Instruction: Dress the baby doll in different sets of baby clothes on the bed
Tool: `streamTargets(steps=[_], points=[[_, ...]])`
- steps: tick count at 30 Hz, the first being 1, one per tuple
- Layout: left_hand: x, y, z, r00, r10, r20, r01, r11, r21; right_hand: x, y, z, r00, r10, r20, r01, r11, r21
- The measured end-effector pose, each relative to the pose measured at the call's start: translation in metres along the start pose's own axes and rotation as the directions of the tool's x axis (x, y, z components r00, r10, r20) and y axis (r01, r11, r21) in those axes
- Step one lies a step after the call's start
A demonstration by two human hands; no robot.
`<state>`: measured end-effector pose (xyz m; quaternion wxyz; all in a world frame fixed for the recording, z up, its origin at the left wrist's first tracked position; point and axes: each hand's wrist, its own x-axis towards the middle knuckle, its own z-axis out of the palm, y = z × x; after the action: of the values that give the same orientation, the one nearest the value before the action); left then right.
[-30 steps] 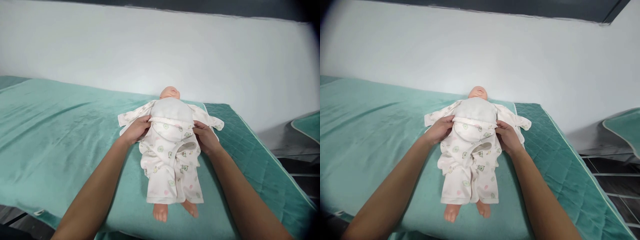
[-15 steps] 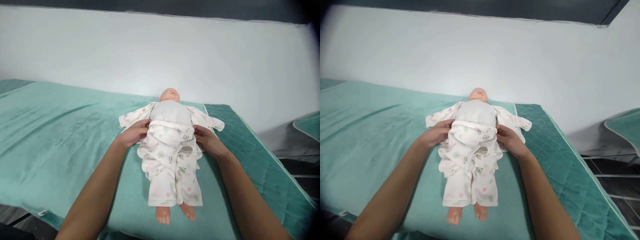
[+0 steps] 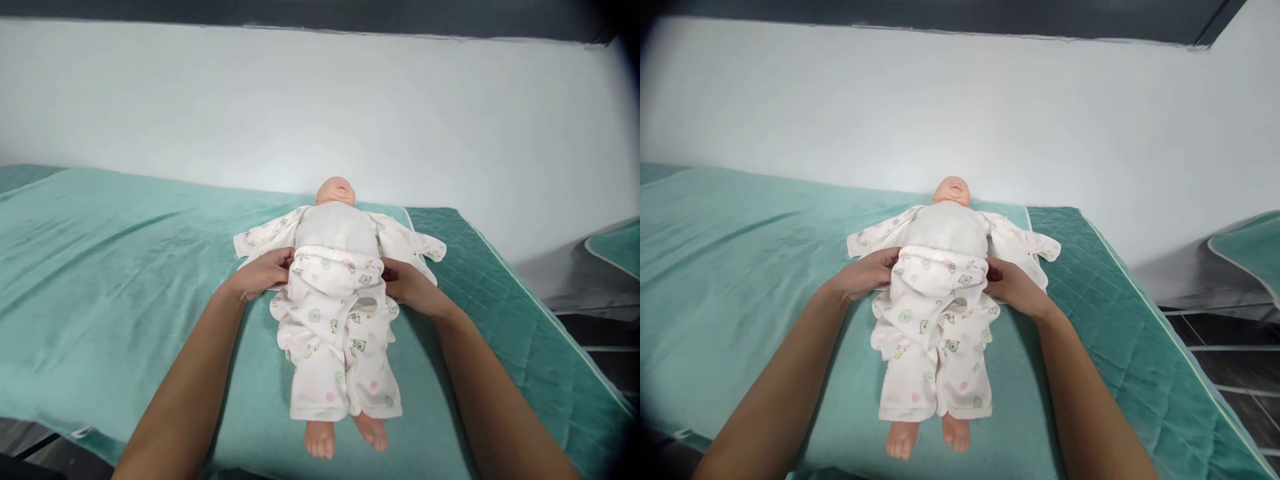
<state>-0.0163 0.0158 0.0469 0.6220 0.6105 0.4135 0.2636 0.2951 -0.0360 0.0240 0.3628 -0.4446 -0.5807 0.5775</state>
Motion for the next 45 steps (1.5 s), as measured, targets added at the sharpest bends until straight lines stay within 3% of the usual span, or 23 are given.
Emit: streamTargets(steps=[5, 12, 15, 21, 26, 31, 37, 45], points=[[0.001, 0.001, 0.001, 0.993, -0.042, 0.109, 0.042, 0.999, 0.000, -0.001, -0.004, 0.002, 0.998, -0.029, 0.051, 0.032, 0.998, -0.058], [-0.002, 0.008, 0.001, 0.988, -0.054, 0.142, 0.024, 0.978, 0.205, 0.000, -0.005, 0.001, 0.991, -0.069, 0.117, 0.084, 0.989, -0.124], [-0.002, 0.009, 0.002, 0.991, -0.046, 0.129, 0.017, 0.976, 0.216, -0.001, -0.007, 0.000, 0.991, -0.068, 0.117, 0.088, 0.979, -0.183], [0.002, 0.004, 0.003, 0.993, -0.101, 0.055, 0.093, 0.987, 0.134, 0.001, -0.006, 0.002, 1.000, -0.028, 0.010, 0.030, 0.971, -0.239], [-0.001, 0.007, 0.003, 0.990, -0.023, 0.141, 0.002, 0.990, 0.144, 0.000, -0.003, 0.005, 0.992, -0.127, 0.005, 0.125, 0.974, -0.188], [0.000, 0.005, 0.001, 0.976, 0.007, 0.220, -0.025, 0.996, 0.081, -0.003, -0.003, 0.003, 0.992, -0.105, 0.062, 0.113, 0.985, -0.130], [0.001, 0.006, 0.005, 0.980, 0.026, 0.199, -0.063, 0.982, 0.178, -0.001, -0.004, 0.007, 0.993, -0.099, 0.059, 0.107, 0.981, -0.162], [0.001, 0.009, 0.003, 0.972, 0.105, 0.212, -0.173, 0.925, 0.338, 0.001, -0.005, 0.016, 0.964, -0.267, 0.003, 0.254, 0.915, -0.313]])
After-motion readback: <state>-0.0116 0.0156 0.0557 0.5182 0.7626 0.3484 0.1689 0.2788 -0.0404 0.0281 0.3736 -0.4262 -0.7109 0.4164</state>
